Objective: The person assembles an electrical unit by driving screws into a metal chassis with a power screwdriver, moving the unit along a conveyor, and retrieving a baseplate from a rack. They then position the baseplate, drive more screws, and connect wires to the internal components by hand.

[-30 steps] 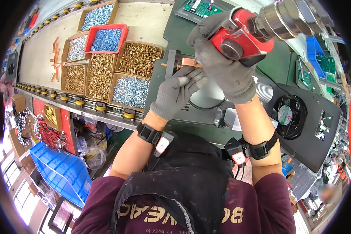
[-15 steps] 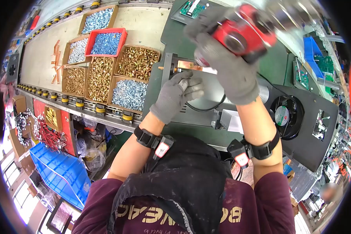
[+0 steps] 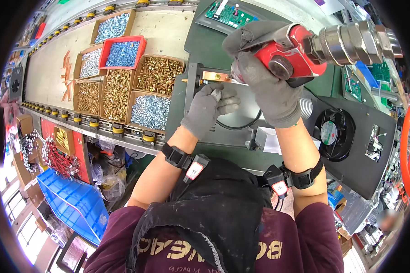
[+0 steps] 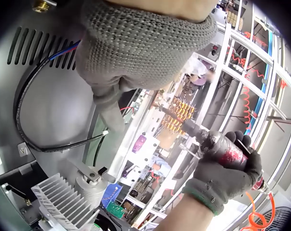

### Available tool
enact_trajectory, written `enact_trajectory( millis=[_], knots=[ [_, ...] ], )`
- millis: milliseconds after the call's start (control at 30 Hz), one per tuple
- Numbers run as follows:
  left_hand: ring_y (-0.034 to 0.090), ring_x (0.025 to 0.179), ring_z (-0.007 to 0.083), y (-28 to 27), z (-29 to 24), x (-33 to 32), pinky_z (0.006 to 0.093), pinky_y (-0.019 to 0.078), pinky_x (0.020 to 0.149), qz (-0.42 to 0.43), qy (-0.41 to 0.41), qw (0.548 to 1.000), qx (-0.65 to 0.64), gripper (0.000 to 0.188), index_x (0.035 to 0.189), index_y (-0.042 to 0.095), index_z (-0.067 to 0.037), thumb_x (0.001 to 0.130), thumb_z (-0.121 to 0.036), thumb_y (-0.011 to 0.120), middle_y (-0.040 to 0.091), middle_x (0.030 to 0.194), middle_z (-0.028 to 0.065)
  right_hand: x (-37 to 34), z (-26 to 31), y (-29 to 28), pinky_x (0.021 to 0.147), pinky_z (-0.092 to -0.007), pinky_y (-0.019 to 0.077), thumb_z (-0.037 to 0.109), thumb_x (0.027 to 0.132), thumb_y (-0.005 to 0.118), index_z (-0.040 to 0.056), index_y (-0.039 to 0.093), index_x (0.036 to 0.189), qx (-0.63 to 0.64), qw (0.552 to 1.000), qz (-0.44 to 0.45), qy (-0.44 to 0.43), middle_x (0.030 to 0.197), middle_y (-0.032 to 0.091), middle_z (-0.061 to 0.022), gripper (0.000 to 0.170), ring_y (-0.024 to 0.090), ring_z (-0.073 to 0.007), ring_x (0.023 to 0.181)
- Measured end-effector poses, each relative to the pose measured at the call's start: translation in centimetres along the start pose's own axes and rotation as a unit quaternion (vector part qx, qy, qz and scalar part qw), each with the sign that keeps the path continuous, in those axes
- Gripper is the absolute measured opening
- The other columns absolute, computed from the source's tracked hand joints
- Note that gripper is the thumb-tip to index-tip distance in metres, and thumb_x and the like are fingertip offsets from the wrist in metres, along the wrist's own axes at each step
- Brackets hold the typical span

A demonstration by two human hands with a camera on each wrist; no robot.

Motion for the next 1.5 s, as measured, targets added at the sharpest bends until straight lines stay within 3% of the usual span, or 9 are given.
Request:
enact_trajectory(
  millis=[200, 500, 567, 600, 900, 967, 1067, 1200, 1500],
  knots=[
    [0.064, 0.086, 0.0263, -0.6, -0.4, 0.1, 0.0325, 0.0563, 0.077, -0.045, -0.061, 0.991, 0.109, 0.029, 0.117, 0.045, 0.009, 0.096, -0.012, 0.041, 0.059, 0.104, 0.0205, 0.1, 0.1, 0.2, 0.058, -0.0258, 0.0498, -0.003, 0.074, 0.059, 0.0004, 0.056, 0.095, 0.001, 1.0, -0.005, 0.006, 0.086, 0.066, -0.0107, 0.022, 0.06, -0.0116, 0.069],
    [0.064, 0.081, 0.018, 0.0, -0.1, 1.1, 0.0253, 0.0562, 0.07, -0.007, -0.023, 0.997, -0.07, 0.022, 0.108, 0.055, 0.004, 0.093, -0.011, 0.051, 0.062, 0.095, 0.0131, 0.2, 0.2, -0.1, 0.058, -0.028, 0.0512, -0.003, 0.074, 0.057, 0.0009, 0.055, 0.096, 0.023, 1.0, -0.003, -0.012, 0.087, 0.066, -0.0131, 0.022, 0.061, -0.0137, 0.069],
    [0.062, 0.08, 0.0182, -0.7, -0.2, 1.4, 0.0253, 0.0548, 0.07, -0.049, -0.017, 0.997, -0.061, 0.02, 0.106, 0.054, 0.006, 0.092, -0.007, 0.05, 0.061, 0.094, 0.0132, -0.1, -0.2, 0.1, 0.08, -0.0391, 0.0509, 0.008, 0.079, 0.059, -0.0013, 0.053, 0.105, 0.023, 0.999, 0.027, -0.003, 0.095, 0.062, -0.0157, 0.028, 0.062, -0.0242, 0.086],
    [0.062, 0.08, 0.0182, -0.8, -0.1, 1.7, 0.0253, 0.0548, 0.07, -0.048, -0.017, 0.997, -0.06, 0.02, 0.106, 0.054, 0.006, 0.092, -0.007, 0.05, 0.061, 0.094, 0.0132, -0.1, -0.1, 0.0, 0.08, -0.0391, 0.0509, 0.008, 0.079, 0.059, -0.0013, 0.053, 0.105, 0.022, 0.999, 0.027, -0.003, 0.095, 0.062, -0.0157, 0.028, 0.062, -0.0242, 0.086],
    [0.059, 0.082, 0.0185, 0.0, -1.3, 0.6, 0.0278, 0.0507, 0.073, 0.049, 0.032, 0.998, -0.006, 0.025, 0.111, 0.052, 0.009, 0.089, -0.002, 0.046, 0.059, 0.1, 0.015, -0.1, -0.2, -0.1, 0.079, -0.0371, 0.0511, 0.006, 0.078, 0.059, -0.0001, 0.053, 0.105, 0.028, 1.0, 0.012, 0.005, 0.094, 0.062, -0.0139, 0.028, 0.062, -0.023, 0.084],
    [0.058, 0.089, 0.0204, 0.3, -1.4, 0.4, 0.0311, 0.0496, 0.079, 0.065, 0.037, 0.997, -0.018, 0.029, 0.114, 0.049, 0.011, 0.088, -0.002, 0.045, 0.057, 0.103, 0.0166, 0.0, 0.0, 0.1, 0.064, -0.0277, 0.0527, -0.006, 0.075, 0.059, 0.0019, 0.059, 0.094, 0.01, 1.0, -0.011, 0.019, 0.086, 0.066, -0.0092, 0.02, 0.061, -0.0123, 0.07],
    [0.059, 0.091, 0.0197, 0.3, -1.4, 0.4, 0.0292, 0.0516, 0.079, 0.062, 0.05, 0.995, -0.052, 0.028, 0.113, 0.05, 0.01, 0.089, -0.001, 0.045, 0.059, 0.106, 0.0164, 0.2, 1.1, 1.0, 0.063, -0.0256, 0.0517, -0.008, 0.073, 0.06, 0.0016, 0.06, 0.092, -0.07, 0.997, -0.022, -0.026, 0.082, 0.065, -0.007, 0.021, 0.06, -0.0109, 0.069],
    [0.059, 0.092, 0.0202, 0.3, -1.4, 0.5, 0.0294, 0.0518, 0.079, 0.062, 0.055, 0.996, -0.047, 0.028, 0.114, 0.05, 0.01, 0.088, -0.001, 0.045, 0.059, 0.105, 0.0164, 0.2, 1.1, 2.2, 0.066, -0.0307, 0.0527, 0.001, 0.077, 0.056, 0.0022, 0.054, 0.099, -0.117, 0.992, 0.056, -0.008, 0.088, 0.064, -0.0127, 0.022, 0.062, -0.0178, 0.075],
    [0.059, 0.091, 0.0224, -0.1, -1.3, 1.4, 0.0322, 0.05, 0.08, 0.082, 0.037, 0.995, -0.051, 0.028, 0.11, 0.051, 0.012, 0.086, -0.002, 0.047, 0.058, 0.103, 0.0165, 0.1, -0.2, 1.6, 0.062, -0.0262, 0.0516, -0.009, 0.071, 0.061, 0.0021, 0.056, 0.085, -0.019, 1.0, 0.0, 0.007, 0.077, 0.064, -0.0065, 0.019, 0.061, -0.013, 0.07]
  ],
)
Point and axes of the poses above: each hand's wrist, its own x-axis towards the middle knuckle, its own y-axis out of the palm, z = x × y, the point moved 9 cm from there along x, towards the middle knuckle
